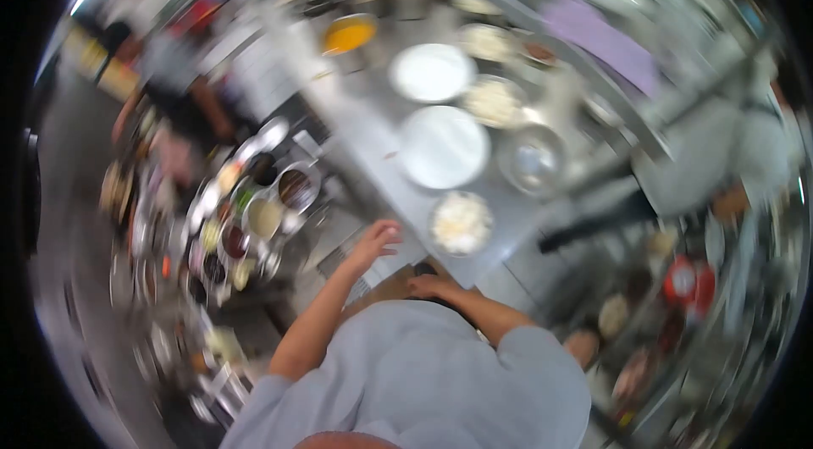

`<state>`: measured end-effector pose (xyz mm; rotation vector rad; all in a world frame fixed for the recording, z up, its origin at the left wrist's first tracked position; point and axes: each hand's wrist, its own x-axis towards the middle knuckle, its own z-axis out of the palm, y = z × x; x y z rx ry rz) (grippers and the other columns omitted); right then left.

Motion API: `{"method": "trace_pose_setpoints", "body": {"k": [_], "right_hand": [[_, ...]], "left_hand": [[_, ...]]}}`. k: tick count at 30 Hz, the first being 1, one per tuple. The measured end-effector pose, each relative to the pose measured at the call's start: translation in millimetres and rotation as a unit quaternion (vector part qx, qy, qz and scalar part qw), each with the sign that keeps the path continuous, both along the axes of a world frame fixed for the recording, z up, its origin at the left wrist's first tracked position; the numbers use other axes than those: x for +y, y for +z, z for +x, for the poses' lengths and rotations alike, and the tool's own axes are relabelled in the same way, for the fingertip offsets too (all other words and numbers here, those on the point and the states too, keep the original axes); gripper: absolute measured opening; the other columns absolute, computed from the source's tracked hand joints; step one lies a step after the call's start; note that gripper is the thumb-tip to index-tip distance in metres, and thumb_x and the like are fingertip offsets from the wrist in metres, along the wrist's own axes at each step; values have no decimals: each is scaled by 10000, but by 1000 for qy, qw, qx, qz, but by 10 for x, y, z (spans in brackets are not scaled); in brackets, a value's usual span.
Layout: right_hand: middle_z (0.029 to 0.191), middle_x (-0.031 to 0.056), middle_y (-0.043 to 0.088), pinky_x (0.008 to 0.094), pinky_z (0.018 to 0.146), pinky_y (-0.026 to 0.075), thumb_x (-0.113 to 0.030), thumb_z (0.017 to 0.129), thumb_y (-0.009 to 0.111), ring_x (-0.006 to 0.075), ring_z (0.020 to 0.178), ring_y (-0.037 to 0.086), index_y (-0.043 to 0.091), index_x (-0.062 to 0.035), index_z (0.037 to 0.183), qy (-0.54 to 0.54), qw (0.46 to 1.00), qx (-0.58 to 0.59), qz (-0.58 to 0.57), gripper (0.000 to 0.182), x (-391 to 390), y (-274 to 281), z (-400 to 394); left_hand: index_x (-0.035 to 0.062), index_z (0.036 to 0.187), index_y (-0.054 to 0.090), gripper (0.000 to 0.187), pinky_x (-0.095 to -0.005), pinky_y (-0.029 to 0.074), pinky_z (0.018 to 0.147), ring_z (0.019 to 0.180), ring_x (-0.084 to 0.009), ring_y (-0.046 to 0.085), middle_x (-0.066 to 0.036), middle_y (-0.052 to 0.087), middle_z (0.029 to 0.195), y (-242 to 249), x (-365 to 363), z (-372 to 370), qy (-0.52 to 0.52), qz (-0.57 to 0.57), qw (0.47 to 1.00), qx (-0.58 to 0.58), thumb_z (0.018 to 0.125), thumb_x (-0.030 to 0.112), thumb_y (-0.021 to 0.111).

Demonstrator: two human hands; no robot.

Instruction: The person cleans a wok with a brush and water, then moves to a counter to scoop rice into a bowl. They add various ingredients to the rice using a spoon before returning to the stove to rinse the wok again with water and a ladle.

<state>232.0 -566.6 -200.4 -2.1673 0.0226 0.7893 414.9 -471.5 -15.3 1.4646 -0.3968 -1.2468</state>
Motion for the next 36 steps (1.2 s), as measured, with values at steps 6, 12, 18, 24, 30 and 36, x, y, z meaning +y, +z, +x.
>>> {"method": "trace_pose_setpoints", "body": {"k": [6,12,18,24,30,36], "right_hand": [[1019,138,700,421,851,514,-397,976,546,296,991,656,667,-21,1103,115,979,38,166,415,-286,-670,70],[866,118,669,419,767,527,-367,978,537,291,864,668,655,-24,1060,295,952,84,-6,371,111,-692,599],[714,98,638,417,682,539,-337,979,528,286,737,680,643,-28,1018,468,874,-56,-118,331,1056,-732,937],[574,114,554,427,413,524,-234,958,567,264,458,589,548,-45,820,234,972,37,7,235,2770,-1087,1765],[731,77,619,343,537,498,-160,893,642,191,595,610,618,-27,1065,338,908,-231,93,218,4980,-125,2118],[936,147,681,370,823,514,-181,833,718,290,898,656,618,-9,1104,285,882,-366,83,337,6407,746,2466]], "left_hand": [[106,1442,468,610,-408,398,1076,1319,-246,456,-75,493,1435,-440,2156,-901,109,74,991,23,985,506,524],[49,1330,560,576,-439,407,1063,1261,-325,516,-169,558,1358,-1861,4094,-3828,287,283,910,94,977,499,489],[35,933,697,362,-498,486,906,983,-380,628,-156,683,1021,-2664,4083,-6815,474,621,623,-44,839,376,620],[128,912,613,417,-477,499,699,797,-275,624,-47,609,876,-2725,3672,-7260,478,456,697,-280,587,233,853],[142,1184,558,279,-394,522,627,747,-165,615,-6,632,899,-1866,3686,-5928,831,155,468,259,936,267,584],[145,1212,567,290,-343,523,606,723,-135,627,10,626,884,-2047,3981,-5633,889,104,395,208,934,226,573]]}}
